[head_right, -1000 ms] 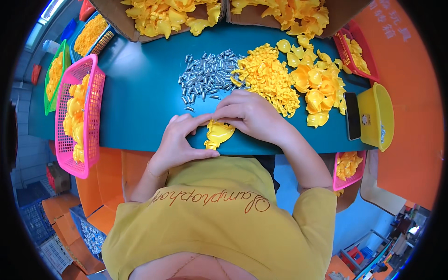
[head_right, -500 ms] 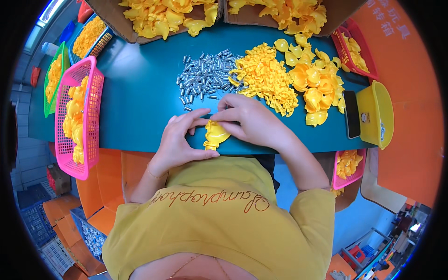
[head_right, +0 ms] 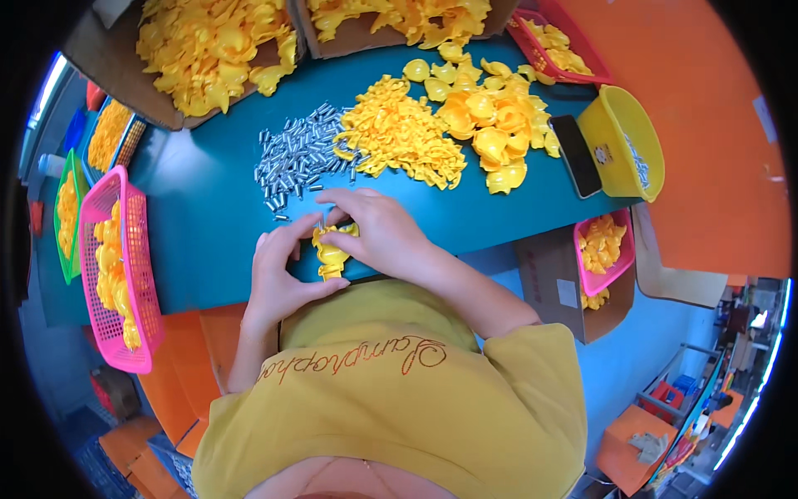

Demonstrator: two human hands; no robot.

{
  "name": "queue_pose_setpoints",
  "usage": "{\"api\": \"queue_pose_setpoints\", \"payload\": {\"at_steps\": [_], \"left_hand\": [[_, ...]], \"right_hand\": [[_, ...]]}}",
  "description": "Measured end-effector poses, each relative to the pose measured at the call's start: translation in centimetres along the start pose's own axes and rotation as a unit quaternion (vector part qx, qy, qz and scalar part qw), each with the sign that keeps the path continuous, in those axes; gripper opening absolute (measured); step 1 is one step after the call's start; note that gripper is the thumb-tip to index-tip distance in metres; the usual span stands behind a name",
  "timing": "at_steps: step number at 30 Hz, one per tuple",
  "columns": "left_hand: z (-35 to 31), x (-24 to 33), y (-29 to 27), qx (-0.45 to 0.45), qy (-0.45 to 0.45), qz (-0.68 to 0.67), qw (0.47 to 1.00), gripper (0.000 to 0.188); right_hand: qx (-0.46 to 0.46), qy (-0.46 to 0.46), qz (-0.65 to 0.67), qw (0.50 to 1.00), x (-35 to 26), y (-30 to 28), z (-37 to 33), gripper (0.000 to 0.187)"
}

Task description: Assembling plastic yellow toy ducks by hand on a factory workbench.

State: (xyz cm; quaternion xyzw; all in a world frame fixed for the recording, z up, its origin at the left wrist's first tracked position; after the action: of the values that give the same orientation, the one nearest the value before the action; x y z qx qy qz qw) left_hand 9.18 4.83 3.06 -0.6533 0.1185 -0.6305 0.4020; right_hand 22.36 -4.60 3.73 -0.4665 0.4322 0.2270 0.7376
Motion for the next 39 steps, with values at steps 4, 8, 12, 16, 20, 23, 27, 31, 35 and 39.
{"api": "queue_pose_setpoints", "payload": {"at_steps": [4, 8, 12, 16, 20, 23, 27, 31, 35, 39], "left_hand": [[-0.2, 0.6, 0.2, 0.003, 0.045, 0.039, 0.998, 0.079], [0.0, 0.7, 0.1, 0.029, 0.044, 0.035, 0.998, 0.077], [0.1, 0.8, 0.1, 0.059, 0.046, 0.041, 0.996, 0.081], [-0.1, 1.0, 0.2, 0.061, 0.01, 0.053, 0.997, 0.076], [0.2, 0.9, 0.4, 0.083, 0.003, 0.059, 0.995, 0.079], [0.2, 0.9, 0.3, 0.098, 0.016, 0.06, 0.993, 0.082], [0.4, 1.1, 0.4, 0.098, 0.016, 0.063, 0.993, 0.08], [0.1, 0.9, 0.4, 0.081, -0.003, 0.059, 0.995, 0.079], [0.1, 0.8, 0.2, 0.08, -0.001, 0.056, 0.995, 0.08], [0.1, 0.7, 0.2, 0.08, -0.003, 0.055, 0.995, 0.081]], "right_hand": [[0.119, -0.018, -0.113, 0.986, 1.1, -7.2, -0.2, 0.019], [0.255, 0.036, -0.352, 0.9, 3.2, -17.2, -1.3, 0.021], [0.201, 0.062, -0.411, 0.887, 5.3, -19.0, -0.6, 0.025], [0.205, 0.046, -0.423, 0.882, 6.1, -18.4, -0.1, 0.023], [0.33, 0.095, -0.121, 0.931, 5.7, -17.6, -2.6, 0.022], [0.204, 0.139, 0.173, 0.954, 3.5, -10.7, -3.7, 0.033], [0.06, 0.122, 0.146, 0.98, 2.9, -4.0, -4.4, 0.043], [0.039, 0.11, -0.019, 0.993, 2.2, -4.9, -4.6, 0.033], [-0.013, 0.177, -0.029, 0.984, 3.6, -5.0, -4.9, 0.037], [-0.039, 0.236, 0.02, 0.971, 3.8, -4.6, -5.2, 0.045]]}}
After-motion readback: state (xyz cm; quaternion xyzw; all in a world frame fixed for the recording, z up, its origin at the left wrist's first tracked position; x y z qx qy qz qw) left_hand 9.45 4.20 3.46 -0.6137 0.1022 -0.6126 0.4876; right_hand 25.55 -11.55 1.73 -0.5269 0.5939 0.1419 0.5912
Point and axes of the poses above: each hand's wrist, its own z-axis towards the middle knuckle, its own y-axis out of the palm, x = y × z, the point moved 8 cm from there along z, towards the middle knuckle
